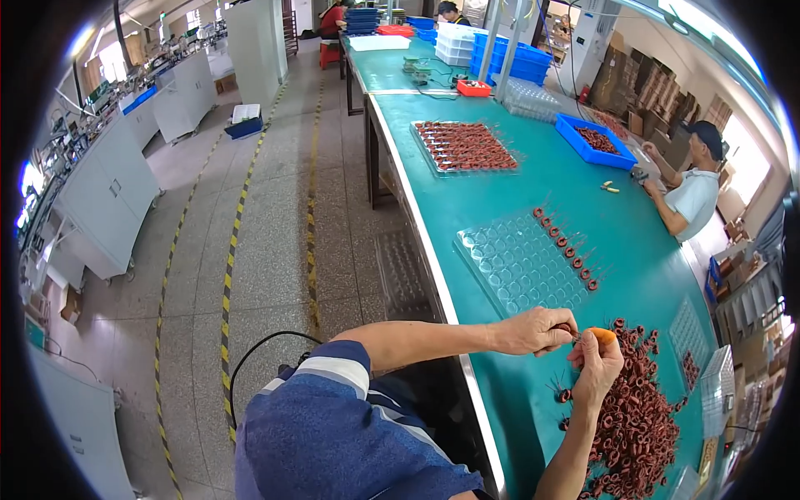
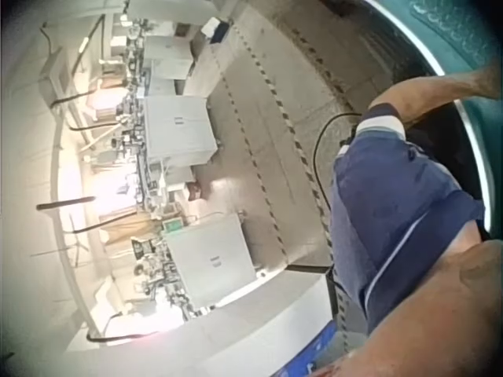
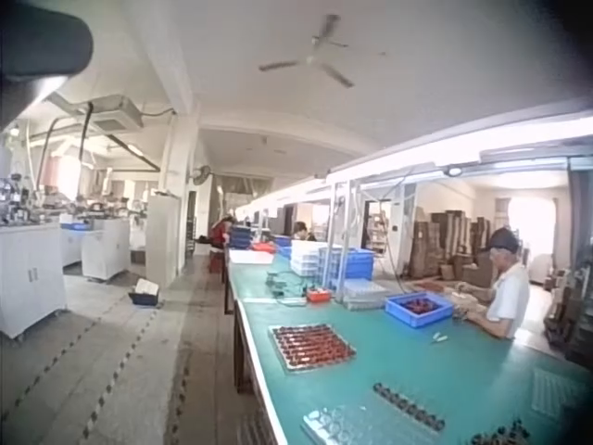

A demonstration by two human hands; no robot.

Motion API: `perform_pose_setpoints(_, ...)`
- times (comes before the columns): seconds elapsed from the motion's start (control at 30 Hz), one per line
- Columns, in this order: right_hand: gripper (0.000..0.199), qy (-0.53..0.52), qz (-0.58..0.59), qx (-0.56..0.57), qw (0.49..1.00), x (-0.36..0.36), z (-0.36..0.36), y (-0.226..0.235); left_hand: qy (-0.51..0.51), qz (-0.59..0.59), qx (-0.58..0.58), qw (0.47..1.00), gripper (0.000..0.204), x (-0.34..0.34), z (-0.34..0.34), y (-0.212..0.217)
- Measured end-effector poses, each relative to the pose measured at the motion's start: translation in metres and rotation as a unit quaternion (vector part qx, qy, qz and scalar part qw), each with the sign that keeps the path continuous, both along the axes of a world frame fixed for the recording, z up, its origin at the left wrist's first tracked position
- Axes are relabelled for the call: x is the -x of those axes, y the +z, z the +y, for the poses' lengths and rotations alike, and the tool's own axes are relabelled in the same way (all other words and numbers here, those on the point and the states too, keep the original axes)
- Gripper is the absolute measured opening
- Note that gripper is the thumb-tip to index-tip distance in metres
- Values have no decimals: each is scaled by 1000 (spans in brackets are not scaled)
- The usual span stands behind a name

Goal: The recorder picks up small copper coils from a pile, inspects them using a hand tool, and places them into a transparent grid tray.

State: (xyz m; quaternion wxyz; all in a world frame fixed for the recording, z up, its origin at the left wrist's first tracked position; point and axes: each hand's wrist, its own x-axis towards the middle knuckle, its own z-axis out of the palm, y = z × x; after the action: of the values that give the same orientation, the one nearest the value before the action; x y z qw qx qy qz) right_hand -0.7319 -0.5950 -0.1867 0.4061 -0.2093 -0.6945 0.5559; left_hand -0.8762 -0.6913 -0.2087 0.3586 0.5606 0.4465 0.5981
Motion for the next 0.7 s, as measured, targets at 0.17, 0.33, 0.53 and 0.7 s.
perform_pose_setpoints(0.17, 17, -80, -23, -111, 990, -4, -14, -2, 38, -39, 0, 999, 20, -14, -6, 6)
perform_pose_setpoints(0.33, 16, -55, 67, 18, 996, -1, -21, 8, 12, -112, 9, 994, 21, -19, -8, 5)
perform_pose_setpoints(0.53, 27, -80, 37, -30, 996, -5, -16, -7, 17, -129, 39, 991, 19, -19, -10, 8)
perform_pose_setpoints(0.7, 29, -53, 12, 30, 998, -11, -3, 5, 80, -62, 81, 992, 17, -13, 7, 14)
